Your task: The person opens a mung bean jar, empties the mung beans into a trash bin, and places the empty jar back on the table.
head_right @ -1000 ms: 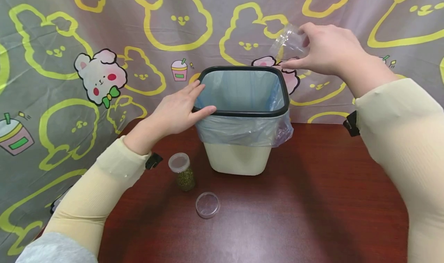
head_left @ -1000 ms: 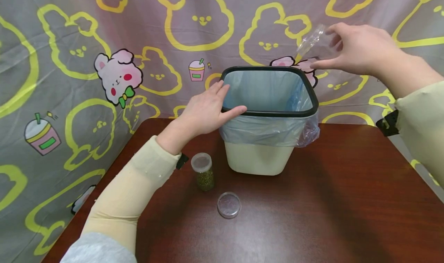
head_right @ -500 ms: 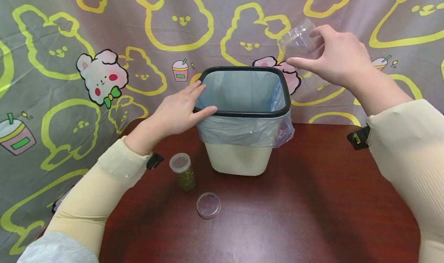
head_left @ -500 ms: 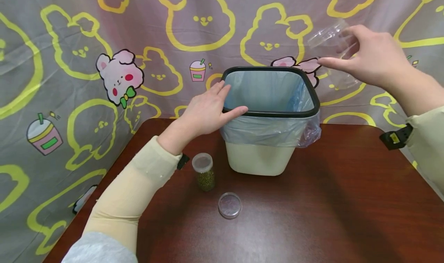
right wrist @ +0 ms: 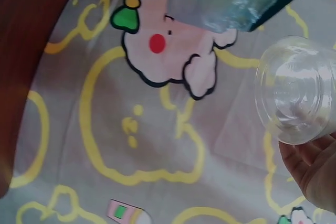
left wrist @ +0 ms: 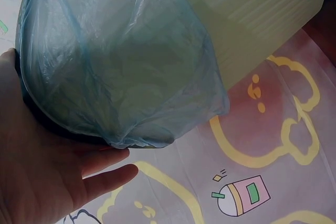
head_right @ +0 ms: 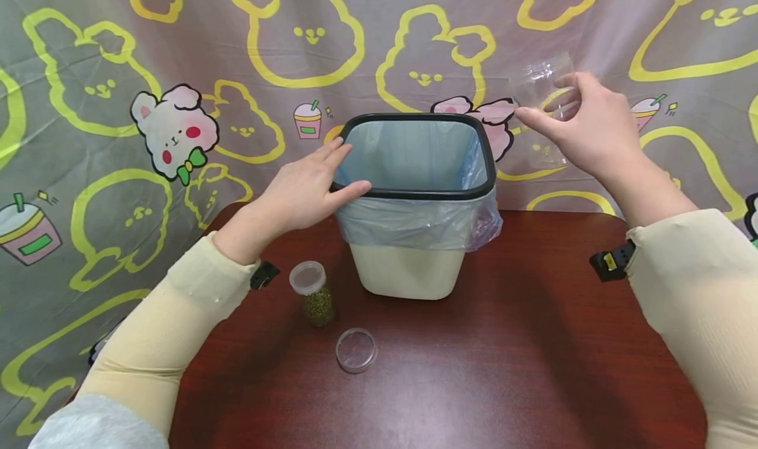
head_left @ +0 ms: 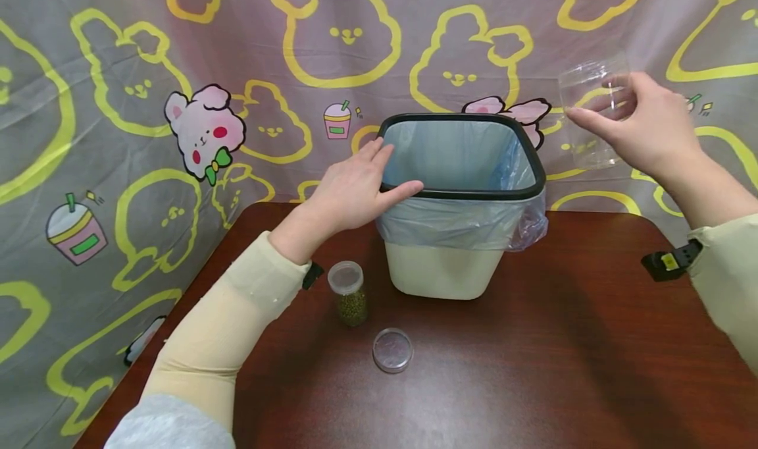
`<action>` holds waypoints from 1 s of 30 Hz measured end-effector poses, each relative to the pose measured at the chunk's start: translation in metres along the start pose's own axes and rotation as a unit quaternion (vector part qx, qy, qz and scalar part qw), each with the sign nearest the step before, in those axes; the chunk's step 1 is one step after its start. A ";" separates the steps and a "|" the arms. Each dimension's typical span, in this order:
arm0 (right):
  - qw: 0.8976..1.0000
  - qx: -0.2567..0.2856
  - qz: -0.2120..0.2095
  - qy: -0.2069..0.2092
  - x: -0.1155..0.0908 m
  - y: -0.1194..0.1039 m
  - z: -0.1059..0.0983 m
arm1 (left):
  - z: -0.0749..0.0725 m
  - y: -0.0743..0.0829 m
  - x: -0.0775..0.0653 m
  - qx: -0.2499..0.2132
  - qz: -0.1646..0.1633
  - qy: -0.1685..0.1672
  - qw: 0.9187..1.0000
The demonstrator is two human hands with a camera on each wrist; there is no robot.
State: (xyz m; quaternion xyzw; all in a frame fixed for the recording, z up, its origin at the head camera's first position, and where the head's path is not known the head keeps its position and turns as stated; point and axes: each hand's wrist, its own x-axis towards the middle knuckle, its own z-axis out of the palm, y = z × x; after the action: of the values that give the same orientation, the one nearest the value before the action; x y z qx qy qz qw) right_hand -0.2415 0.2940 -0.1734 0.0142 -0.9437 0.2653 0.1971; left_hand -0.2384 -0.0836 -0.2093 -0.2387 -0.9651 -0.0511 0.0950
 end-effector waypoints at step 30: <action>0.994 0.101 0.017 -0.021 -0.081 0.073 0.070 | 0.001 -0.002 -0.001 0.002 0.006 0.004 1.000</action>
State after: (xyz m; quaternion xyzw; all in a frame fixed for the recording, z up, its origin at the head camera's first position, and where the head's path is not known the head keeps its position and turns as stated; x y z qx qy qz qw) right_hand -0.2025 0.3150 -0.2954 0.0235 -0.9161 0.3624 0.1699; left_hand -0.2390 -0.0856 -0.2103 -0.2442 -0.9632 -0.0501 0.0999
